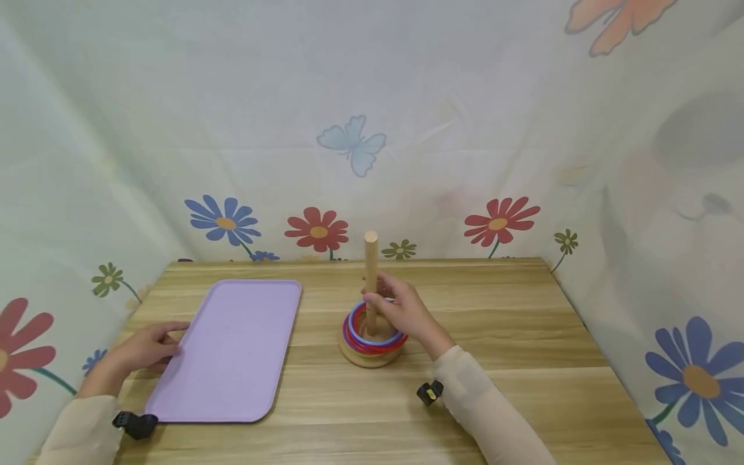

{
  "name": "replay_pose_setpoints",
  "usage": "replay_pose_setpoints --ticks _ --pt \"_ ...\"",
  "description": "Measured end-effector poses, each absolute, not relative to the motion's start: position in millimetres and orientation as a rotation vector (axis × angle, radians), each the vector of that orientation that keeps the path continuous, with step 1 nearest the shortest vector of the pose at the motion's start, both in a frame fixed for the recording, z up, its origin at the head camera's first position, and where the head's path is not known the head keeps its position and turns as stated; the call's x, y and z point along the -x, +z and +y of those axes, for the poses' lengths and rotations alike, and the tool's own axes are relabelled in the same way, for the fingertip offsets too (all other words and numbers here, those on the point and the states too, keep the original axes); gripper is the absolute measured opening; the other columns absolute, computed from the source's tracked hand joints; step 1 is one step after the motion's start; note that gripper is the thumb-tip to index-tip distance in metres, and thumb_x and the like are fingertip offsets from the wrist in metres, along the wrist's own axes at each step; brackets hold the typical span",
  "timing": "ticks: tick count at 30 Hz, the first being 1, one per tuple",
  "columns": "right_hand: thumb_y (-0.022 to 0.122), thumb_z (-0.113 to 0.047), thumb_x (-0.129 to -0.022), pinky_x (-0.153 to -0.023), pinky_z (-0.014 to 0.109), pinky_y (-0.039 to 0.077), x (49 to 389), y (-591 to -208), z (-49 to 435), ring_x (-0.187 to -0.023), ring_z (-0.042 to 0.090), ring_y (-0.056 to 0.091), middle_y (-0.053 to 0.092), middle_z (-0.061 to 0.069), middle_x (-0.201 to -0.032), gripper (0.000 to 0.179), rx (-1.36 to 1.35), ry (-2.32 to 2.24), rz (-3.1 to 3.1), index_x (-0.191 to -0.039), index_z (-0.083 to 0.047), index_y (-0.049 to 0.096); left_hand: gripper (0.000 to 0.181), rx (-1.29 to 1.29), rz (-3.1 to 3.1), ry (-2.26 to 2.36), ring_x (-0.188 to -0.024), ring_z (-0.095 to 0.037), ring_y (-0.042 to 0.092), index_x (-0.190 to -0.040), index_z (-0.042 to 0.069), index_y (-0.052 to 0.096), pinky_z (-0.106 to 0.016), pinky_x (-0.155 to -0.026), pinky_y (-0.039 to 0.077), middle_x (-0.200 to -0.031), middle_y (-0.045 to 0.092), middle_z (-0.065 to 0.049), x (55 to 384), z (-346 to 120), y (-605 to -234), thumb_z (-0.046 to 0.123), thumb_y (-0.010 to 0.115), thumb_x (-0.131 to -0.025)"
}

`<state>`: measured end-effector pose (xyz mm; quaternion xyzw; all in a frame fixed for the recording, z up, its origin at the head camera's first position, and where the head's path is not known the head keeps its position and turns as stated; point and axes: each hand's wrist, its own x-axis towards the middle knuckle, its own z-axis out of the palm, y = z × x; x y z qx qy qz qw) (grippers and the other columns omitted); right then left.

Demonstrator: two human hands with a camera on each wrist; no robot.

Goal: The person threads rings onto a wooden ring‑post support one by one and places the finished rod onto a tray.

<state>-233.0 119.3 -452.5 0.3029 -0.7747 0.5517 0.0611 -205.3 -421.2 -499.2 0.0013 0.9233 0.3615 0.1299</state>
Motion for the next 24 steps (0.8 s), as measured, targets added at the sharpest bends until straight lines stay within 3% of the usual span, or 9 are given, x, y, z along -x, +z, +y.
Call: replay_pose_setpoints --ticks 12,24 --pt "0.067 -0.007 -0.104 -0.094 0.049 0.062 233.3 -437.4 118.8 -0.105 0.031 0.075 0.076 0.018 -0.113 0.025 -0.930 1.614 -2.351 -0.128 -0.001 0.065 0.058 -0.020 2.653 1.133 -0.077 -0.022 0.065 -0.149 -0.015 0.043 -0.037 -0.062 0.062 -0.092 0.063 -0.015 205.4 -413.3 -502.6 -0.003 0.066 -0.096" --pt "0.068 -0.005 -0.102 -0.088 0.042 0.063 234.5 -431.3 121.2 -0.100 0.030 0.075 0.076 0.015 -0.108 0.028 -0.919 1.604 -2.324 -0.130 -0.001 0.066 0.056 -0.074 2.617 1.219 -0.075 -0.022 0.064 -0.147 -0.015 0.044 -0.036 -0.060 0.062 -0.091 0.061 -0.014 204.2 -386.4 -504.1 -0.005 0.065 -0.096"
